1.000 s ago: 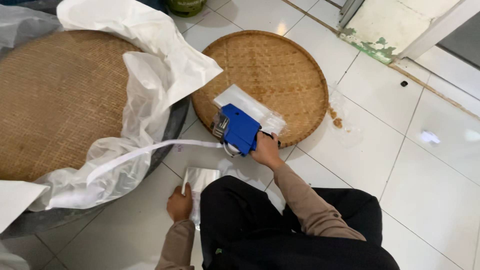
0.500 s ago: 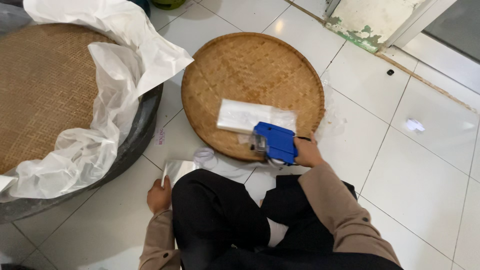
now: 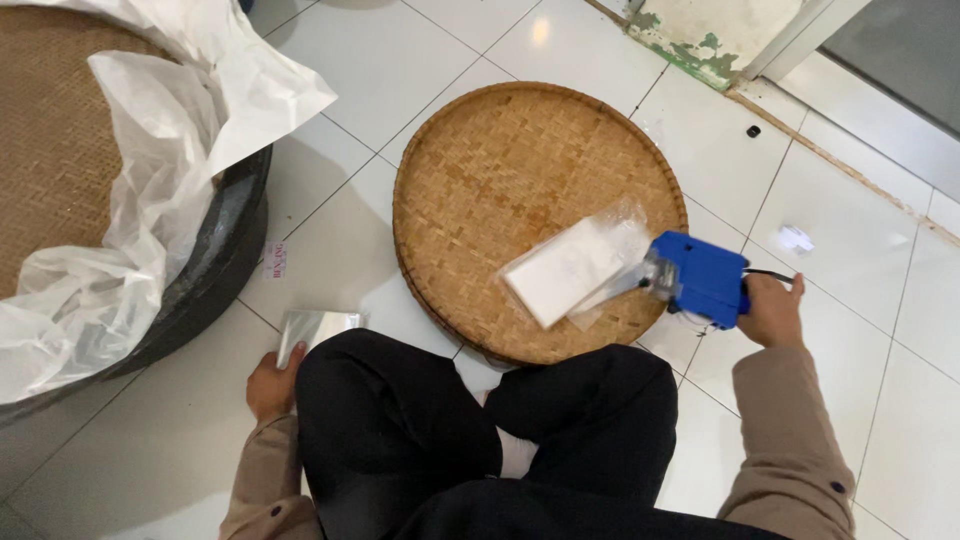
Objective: The person sits on the floor and slides white rectangular blocks into clear plastic bags one at a time, pressing each item to the bottom of the bag. They then use a blue bag-sealing machine to seal the open end of each filled bag and set the sealed bags on a round woven tray.
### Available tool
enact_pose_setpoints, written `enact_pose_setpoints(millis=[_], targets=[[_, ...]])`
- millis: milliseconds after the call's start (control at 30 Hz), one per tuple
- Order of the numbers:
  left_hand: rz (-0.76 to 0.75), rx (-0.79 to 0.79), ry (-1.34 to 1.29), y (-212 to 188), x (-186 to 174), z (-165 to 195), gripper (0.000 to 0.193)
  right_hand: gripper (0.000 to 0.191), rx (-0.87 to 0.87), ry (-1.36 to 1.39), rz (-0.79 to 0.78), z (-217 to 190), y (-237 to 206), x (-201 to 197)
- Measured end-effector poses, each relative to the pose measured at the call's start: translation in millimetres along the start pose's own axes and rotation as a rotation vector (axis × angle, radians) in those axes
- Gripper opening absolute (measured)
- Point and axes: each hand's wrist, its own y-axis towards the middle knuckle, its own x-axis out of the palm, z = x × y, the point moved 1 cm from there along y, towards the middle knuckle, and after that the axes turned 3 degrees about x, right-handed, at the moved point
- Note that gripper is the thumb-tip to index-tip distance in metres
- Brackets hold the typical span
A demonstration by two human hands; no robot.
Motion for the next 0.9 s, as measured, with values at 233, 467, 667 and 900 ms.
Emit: enact_pose_setpoints(millis=[233,467,667,900], targets=[[-0.05,0.012,-0.081,-16,-25,-15,0.072,0.043,0.281,0.582,0.286,6,-42,-28],[0.353,0.178,0.464,-49,-135,59,0.069,0.032,0.326,1.511,-0.09,-120,-22,-14],[0.414,0.446,0.564,-89,-165,160,0.068,0.037,0.182,1.448,-0.469,-326,35,31],[0.244,0.493,-0.784,0,-139,230,0.046,0.074,0.052,0.559,-0.325,-454,5,39]])
